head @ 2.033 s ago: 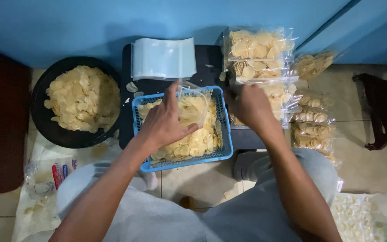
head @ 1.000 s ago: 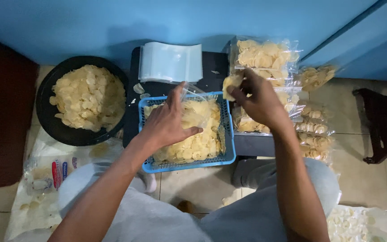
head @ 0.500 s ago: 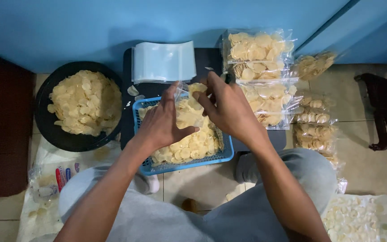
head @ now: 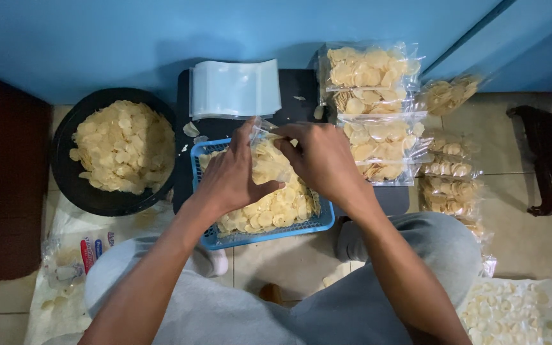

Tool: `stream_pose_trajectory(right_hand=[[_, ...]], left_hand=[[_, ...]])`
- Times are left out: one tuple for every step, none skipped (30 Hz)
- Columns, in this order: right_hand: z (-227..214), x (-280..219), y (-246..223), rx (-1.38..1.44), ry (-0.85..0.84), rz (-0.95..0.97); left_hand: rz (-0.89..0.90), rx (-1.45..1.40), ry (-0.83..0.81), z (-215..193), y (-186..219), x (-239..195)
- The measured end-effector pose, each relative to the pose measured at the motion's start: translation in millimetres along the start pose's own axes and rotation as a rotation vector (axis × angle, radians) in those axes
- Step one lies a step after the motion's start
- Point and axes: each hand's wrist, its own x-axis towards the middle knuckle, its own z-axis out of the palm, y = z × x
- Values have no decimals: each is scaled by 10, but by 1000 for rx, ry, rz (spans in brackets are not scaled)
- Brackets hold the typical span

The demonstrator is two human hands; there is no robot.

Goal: The person sits on the floor and packs potato chips from a blue basket into clear plastic bags. They repeatedly scoop chips by hand, place them into bags, and set the filled bags aside on the floor.

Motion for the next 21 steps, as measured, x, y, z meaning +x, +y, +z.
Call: stream_pose_trajectory(right_hand=[[-13,13,-36,-9,-15,-19],[-26,27,-72,-17,-31,-39],[-15,10,-63,-17,-31,-39],[-3,-6,-55,-41,-20,-17],[8,-25,-47,-65,-8,6],[11,-27,-58,-65,-8,7],[12,-26,-68,-64,-16,2],[13,-25,-79,-64,-23,-3],[20,-16,-89,-63,-23,-2],[27,-6,-99,-92,-11,-24],[33,4,-107,-120,0,-46],[74,10,-58,-120,0,-45],[117,15,-10,-108,-10,-29],[160,19,37,-95,-20,-14],[154,18,37,-95,-19,-14],[147,16,38,-103,-26,-22],[139,13,40,-110,-33,-30],[115,4,7,-110,-33,-29],[89,-3,-25,-113,-47,-42],[64,-10,-57,-116,-61,-54],[48,-6,-76,-116,-61,-54]], left_hand=[[10,-6,4,4,-7,7],[20,-12,8,7,-16,14],[19,-13,8,-4,-3,1],[9,-12,-2,-16,9,-11],[-2,-12,-12,-27,22,-25],[-2,-12,-12,-14,10,-17],[10,-13,-3,-3,-2,-6],[23,-13,7,7,-13,5],[23,-13,6,11,-14,-5],[24,-28,4,15,-15,-15],[24,-43,1,21,-14,-22],[24,-43,0,17,-20,-13],[21,-28,4,15,-28,-7],[18,-13,9,12,-36,-1],[17,-12,9,8,-30,-8],[12,-8,2,4,-25,-14],[7,-4,-4,2,-19,-21],[8,-3,-5,14,-32,-17],[0,-3,-6,27,-45,-10],[-8,-2,-7,40,-58,-4],[-8,-2,-8,21,-45,-12]])
